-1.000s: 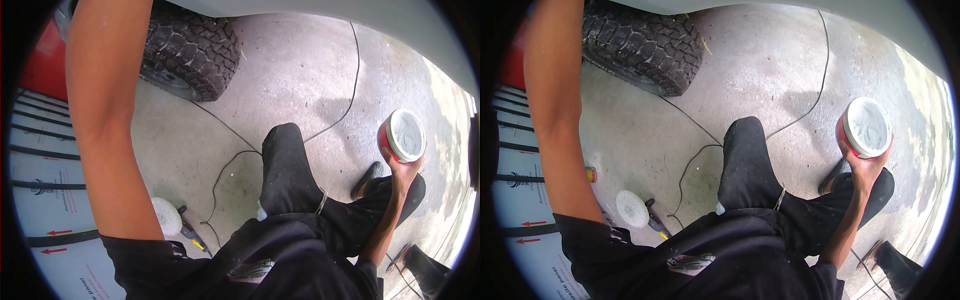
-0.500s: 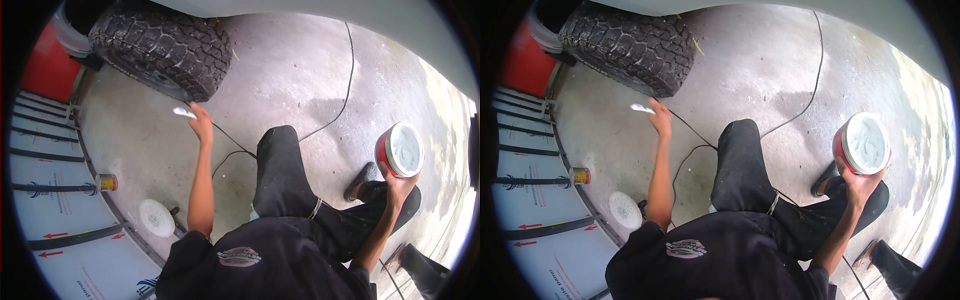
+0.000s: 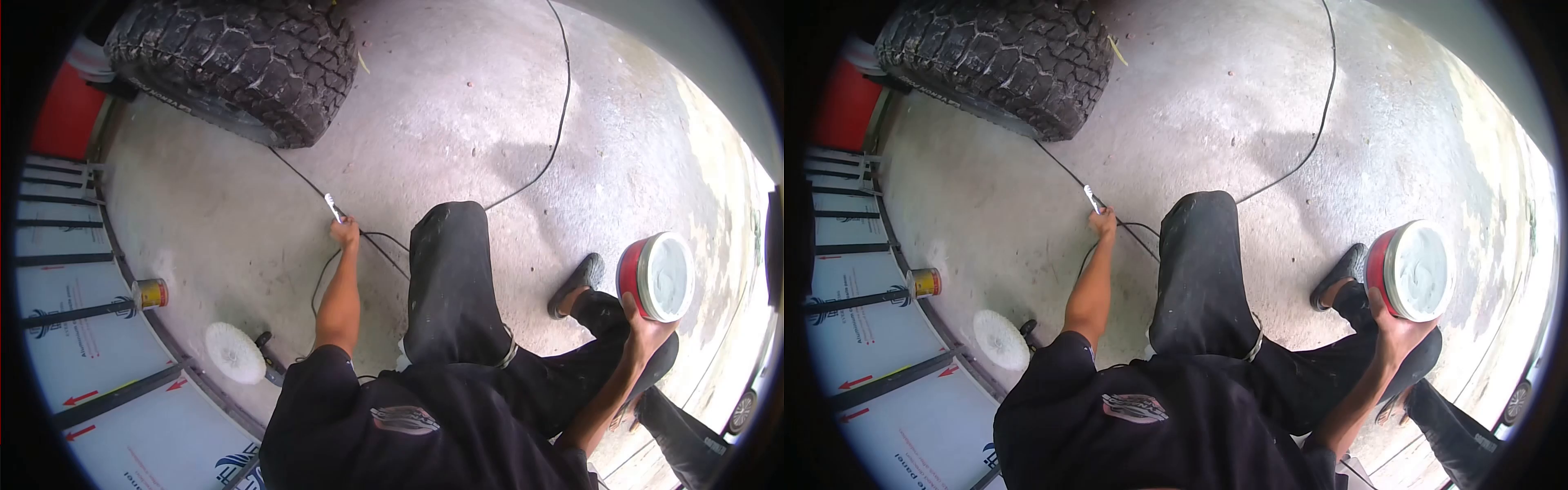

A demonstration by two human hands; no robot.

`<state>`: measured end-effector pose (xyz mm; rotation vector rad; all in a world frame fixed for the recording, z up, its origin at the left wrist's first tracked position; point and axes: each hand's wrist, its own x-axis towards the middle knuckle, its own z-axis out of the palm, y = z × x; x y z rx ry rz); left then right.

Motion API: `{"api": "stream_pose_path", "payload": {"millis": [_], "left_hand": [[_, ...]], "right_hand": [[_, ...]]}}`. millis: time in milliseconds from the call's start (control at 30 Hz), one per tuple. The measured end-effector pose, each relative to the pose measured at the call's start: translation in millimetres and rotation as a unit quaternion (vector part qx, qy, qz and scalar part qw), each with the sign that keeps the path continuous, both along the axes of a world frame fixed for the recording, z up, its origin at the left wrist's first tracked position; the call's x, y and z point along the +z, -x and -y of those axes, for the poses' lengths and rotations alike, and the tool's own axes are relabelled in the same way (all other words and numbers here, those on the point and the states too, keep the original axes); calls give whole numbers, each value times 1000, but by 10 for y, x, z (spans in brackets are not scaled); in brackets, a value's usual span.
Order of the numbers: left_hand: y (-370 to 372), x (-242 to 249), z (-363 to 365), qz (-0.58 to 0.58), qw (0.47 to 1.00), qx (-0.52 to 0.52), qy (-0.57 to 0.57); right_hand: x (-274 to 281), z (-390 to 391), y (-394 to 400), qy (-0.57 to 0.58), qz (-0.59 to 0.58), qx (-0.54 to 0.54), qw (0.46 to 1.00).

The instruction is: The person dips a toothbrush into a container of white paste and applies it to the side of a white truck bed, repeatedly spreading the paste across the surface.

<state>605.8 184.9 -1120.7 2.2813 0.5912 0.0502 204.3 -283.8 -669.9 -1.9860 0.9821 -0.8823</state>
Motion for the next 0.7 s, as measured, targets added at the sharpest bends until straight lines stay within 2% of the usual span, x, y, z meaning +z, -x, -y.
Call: {"api": "stream_pose_path", "payload": {"millis": [67,167,267,367,500,600,700], "left_hand": [[-84,-101,-23,-24,999,36,-25],[-25,169,120,-54,994,86,-35],[-17,-308,-93,-22,985,137,-106],[105,-156,-144,10,988,141,-66],[166,390,-280,9,992,111,-67],[369,302,-642,78,991,90,-67],[538,485,-1129,20,996,42,-81]], "right_hand": [[-72,39,133,-5,-4,-15,1000],[-145,63,274,15,2,-20,1000],[-110,38,294,-3,-17,-19,1000],[-136,34,282,1,-5,-26,1000],[-136,102,226,-10,-17,-6,1000],[-136,128,149,-14,-6,27,1000],[-208,124,50,-15,6,41,999]]}}
